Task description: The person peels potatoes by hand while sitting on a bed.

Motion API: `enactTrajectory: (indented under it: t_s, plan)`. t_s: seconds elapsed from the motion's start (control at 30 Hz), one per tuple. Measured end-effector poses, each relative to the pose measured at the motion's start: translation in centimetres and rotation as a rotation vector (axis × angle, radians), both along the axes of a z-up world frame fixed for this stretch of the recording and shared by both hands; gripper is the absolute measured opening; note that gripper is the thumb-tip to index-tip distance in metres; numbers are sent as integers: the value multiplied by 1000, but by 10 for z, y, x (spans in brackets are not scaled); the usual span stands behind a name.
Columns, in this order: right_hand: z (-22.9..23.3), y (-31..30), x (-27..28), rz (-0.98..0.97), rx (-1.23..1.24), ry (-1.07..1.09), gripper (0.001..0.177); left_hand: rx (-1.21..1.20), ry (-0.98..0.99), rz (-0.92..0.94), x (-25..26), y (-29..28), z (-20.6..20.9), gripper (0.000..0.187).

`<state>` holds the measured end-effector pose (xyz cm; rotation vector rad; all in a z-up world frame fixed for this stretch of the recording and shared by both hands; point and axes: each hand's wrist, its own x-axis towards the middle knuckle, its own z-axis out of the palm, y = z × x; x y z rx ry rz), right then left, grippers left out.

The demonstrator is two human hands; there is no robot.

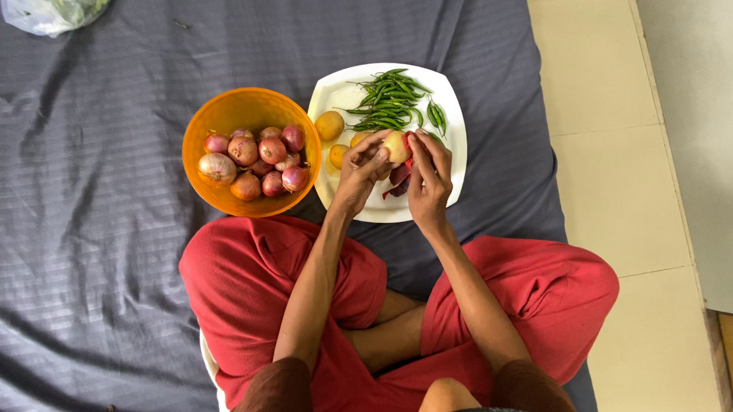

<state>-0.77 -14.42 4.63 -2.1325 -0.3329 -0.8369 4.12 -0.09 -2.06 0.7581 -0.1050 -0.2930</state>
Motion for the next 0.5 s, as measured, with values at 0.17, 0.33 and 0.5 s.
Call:
enactTrajectory:
  t_s: [0.17,0.33,0.5]
  plan:
    - [-2,-6,4,3,-115,-25,41,13,-14,3,3,-6,-2,44]
    - [-16,-2,-3,62,-210,-68,44,1,-8,89,1,-3,-13,45]
    - [-19,2,-21,182,-398,-119,54,-86,66,103,-14,3,1,45]
